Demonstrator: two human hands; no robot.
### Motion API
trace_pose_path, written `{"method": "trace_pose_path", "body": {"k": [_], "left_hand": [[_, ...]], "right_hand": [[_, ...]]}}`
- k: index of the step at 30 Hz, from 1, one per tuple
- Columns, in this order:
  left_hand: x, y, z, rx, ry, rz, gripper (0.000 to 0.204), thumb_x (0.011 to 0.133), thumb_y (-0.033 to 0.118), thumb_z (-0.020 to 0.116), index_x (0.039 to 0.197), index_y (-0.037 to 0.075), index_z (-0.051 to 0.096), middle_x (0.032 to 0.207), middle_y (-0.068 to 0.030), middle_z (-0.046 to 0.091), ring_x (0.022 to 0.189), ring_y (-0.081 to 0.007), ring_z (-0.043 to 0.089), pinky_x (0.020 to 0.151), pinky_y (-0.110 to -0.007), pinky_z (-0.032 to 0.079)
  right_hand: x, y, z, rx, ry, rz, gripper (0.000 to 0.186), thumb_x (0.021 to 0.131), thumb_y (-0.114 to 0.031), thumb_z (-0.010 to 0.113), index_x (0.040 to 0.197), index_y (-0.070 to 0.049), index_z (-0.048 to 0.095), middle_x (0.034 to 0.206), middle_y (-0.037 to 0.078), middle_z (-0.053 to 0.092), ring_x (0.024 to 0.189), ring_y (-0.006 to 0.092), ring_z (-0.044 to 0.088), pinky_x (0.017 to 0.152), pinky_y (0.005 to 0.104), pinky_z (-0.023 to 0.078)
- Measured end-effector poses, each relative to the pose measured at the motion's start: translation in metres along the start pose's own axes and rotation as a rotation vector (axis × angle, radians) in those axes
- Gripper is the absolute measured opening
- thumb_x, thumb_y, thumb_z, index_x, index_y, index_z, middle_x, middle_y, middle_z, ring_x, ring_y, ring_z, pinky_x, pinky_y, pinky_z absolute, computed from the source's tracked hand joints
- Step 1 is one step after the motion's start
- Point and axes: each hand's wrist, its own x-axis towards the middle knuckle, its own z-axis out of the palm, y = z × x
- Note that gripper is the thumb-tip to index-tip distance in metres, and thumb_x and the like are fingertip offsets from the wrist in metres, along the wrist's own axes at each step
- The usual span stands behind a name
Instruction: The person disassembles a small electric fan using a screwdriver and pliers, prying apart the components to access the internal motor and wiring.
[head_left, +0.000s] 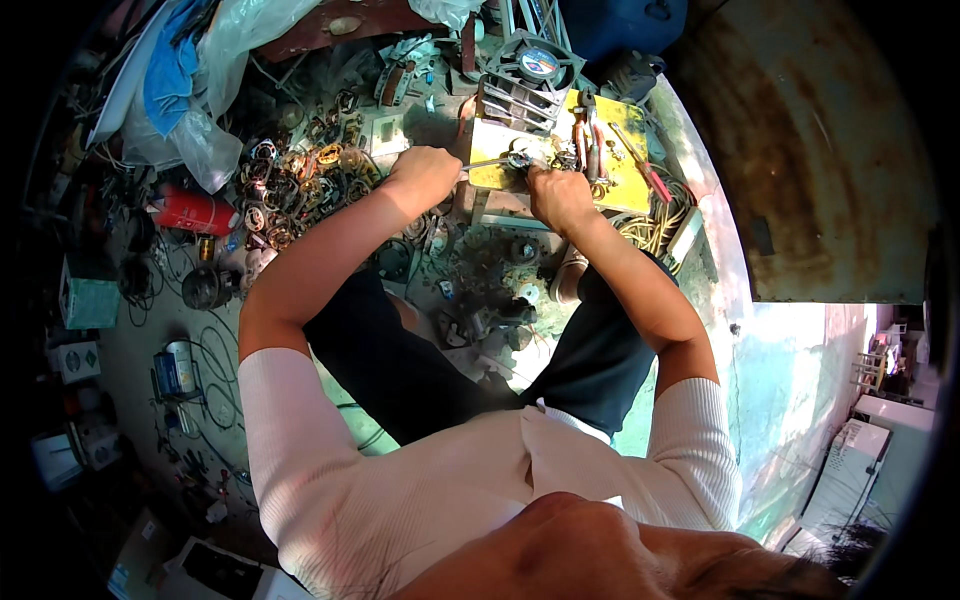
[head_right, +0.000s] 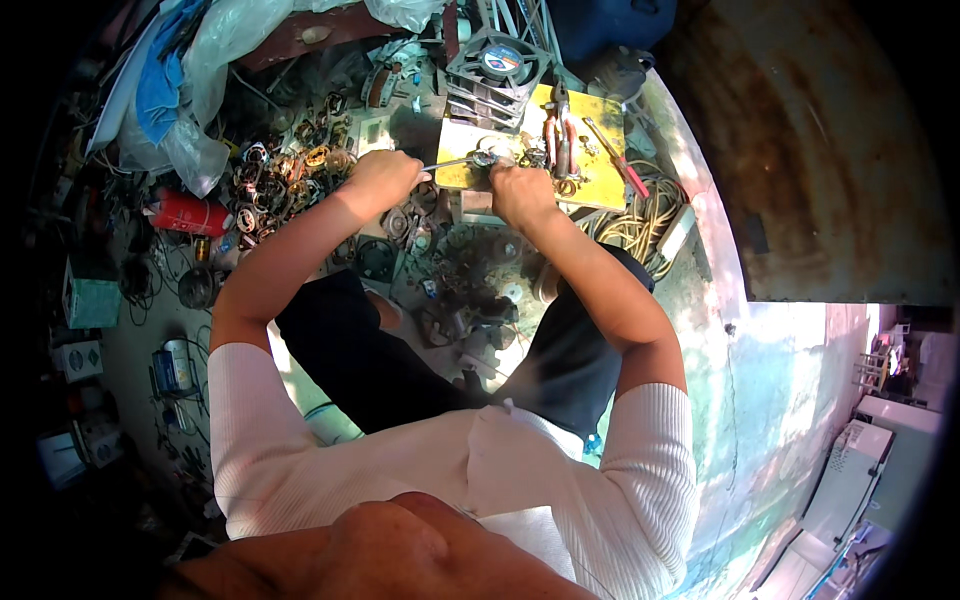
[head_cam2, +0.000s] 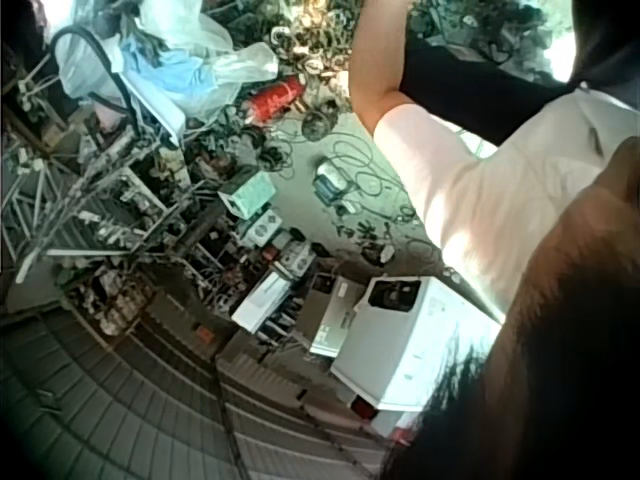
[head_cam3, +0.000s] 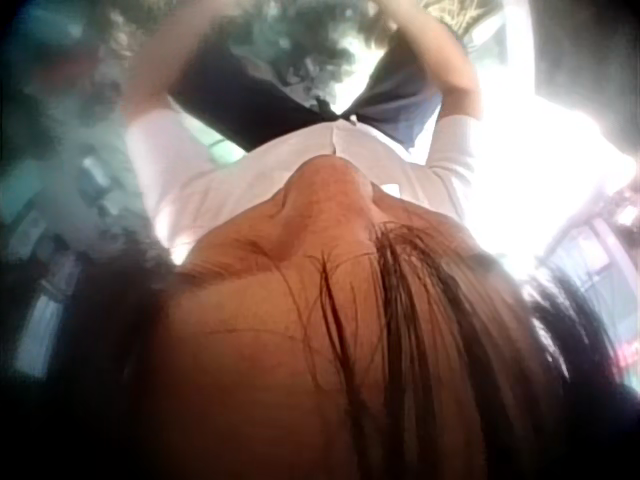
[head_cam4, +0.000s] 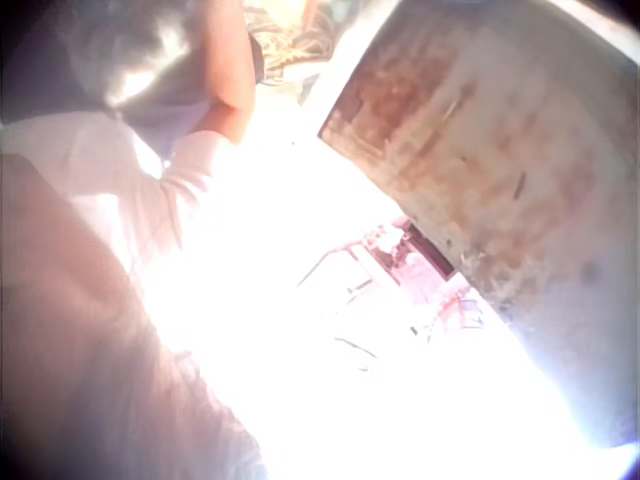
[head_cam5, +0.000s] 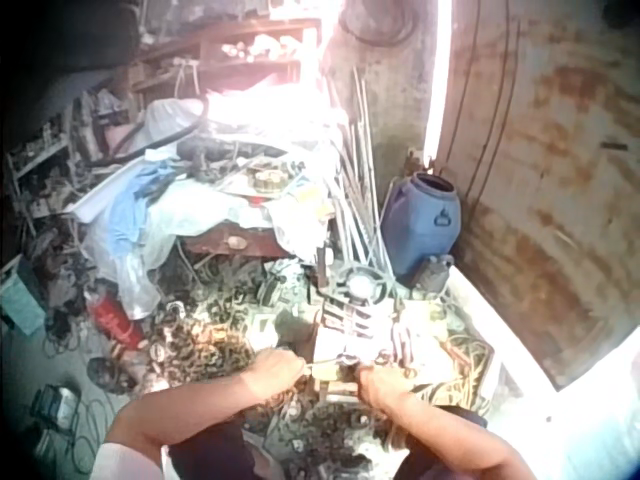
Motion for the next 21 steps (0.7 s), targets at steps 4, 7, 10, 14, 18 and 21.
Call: {"method": "trace_pose_path", "body": {"k": [4, 7, 10, 14, 18, 21], "left_hand": [[0.011, -0.003, -0.014, 0.114, -0.034, 0.012, 0.037, 0.095, 0.037, 0.062, 0.082, 0.005, 0.075, 0.080, -0.0161, 0.072, 0.080, -0.0351, 0.071, 0.069, -0.046, 0.056], [0.019, 0.002, -0.030, 0.210, -0.096, 0.017, 0.029, 0.091, 0.032, 0.065, 0.085, 0.006, 0.076, 0.086, -0.0146, 0.074, 0.085, -0.0327, 0.072, 0.073, -0.043, 0.058], [0.032, 0.019, -0.054, 0.377, -0.185, 0.053, 0.015, 0.084, 0.015, 0.065, 0.089, 0.008, 0.078, 0.090, -0.0124, 0.075, 0.087, -0.0297, 0.074, 0.073, -0.042, 0.058], [0.045, 0.026, -0.068, 0.453, -0.273, 0.056, 0.016, 0.082, 0.012, 0.065, 0.092, 0.009, 0.078, 0.095, -0.0100, 0.076, 0.087, -0.0276, 0.074, 0.072, -0.040, 0.059], [0.055, 0.034, -0.081, 0.500, -0.326, 0.037, 0.020, 0.084, 0.015, 0.066, 0.100, 0.010, 0.078, 0.104, -0.0090, 0.075, 0.096, -0.0268, 0.073, 0.075, -0.040, 0.059], [0.065, 0.036, -0.085, 0.529, -0.402, 0.021, 0.023, 0.086, 0.018, 0.067, 0.105, 0.011, 0.077, 0.110, -0.0090, 0.074, 0.101, -0.0274, 0.072, 0.076, -0.041, 0.059]], "right_hand": [[0.009, 0.007, -0.008, -0.054, -0.011, -0.083, 0.017, 0.086, -0.018, 0.056, 0.089, -0.010, 0.071, 0.084, 0.014, 0.074, 0.076, 0.0288, 0.074, 0.065, 0.0387, 0.057], [0.013, 0.017, -0.012, -0.110, 0.009, -0.185, 0.016, 0.085, -0.018, 0.057, 0.084, -0.010, 0.071, 0.083, 0.012, 0.074, 0.075, 0.0275, 0.073, 0.064, 0.0373, 0.056], [0.016, 0.024, -0.013, -0.143, -0.010, -0.246, 0.016, 0.084, -0.019, 0.058, 0.084, -0.009, 0.070, 0.085, 0.012, 0.073, 0.081, 0.0270, 0.072, 0.070, 0.0375, 0.055], [0.022, 0.023, -0.026, -0.075, -0.127, -0.220, 0.021, 0.086, -0.020, 0.056, 0.092, -0.008, 0.073, 0.094, 0.012, 0.074, 0.089, 0.0279, 0.072, 0.075, 0.0387, 0.055], [0.040, 0.024, -0.055, -0.075, -0.315, -0.242, 0.030, 0.082, -0.020, 0.057, 0.104, -0.005, 0.073, 0.109, 0.017, 0.072, 0.103, 0.0301, 0.071, 0.088, 0.0411, 0.055], [0.055, 0.014, -0.074, -0.126, -0.356, -0.224, 0.033, 0.081, -0.020, 0.057, 0.106, -0.005, 0.073, 0.113, 0.020, 0.071, 0.109, 0.0306, 0.069, 0.090, 0.0403, 0.055]]}}
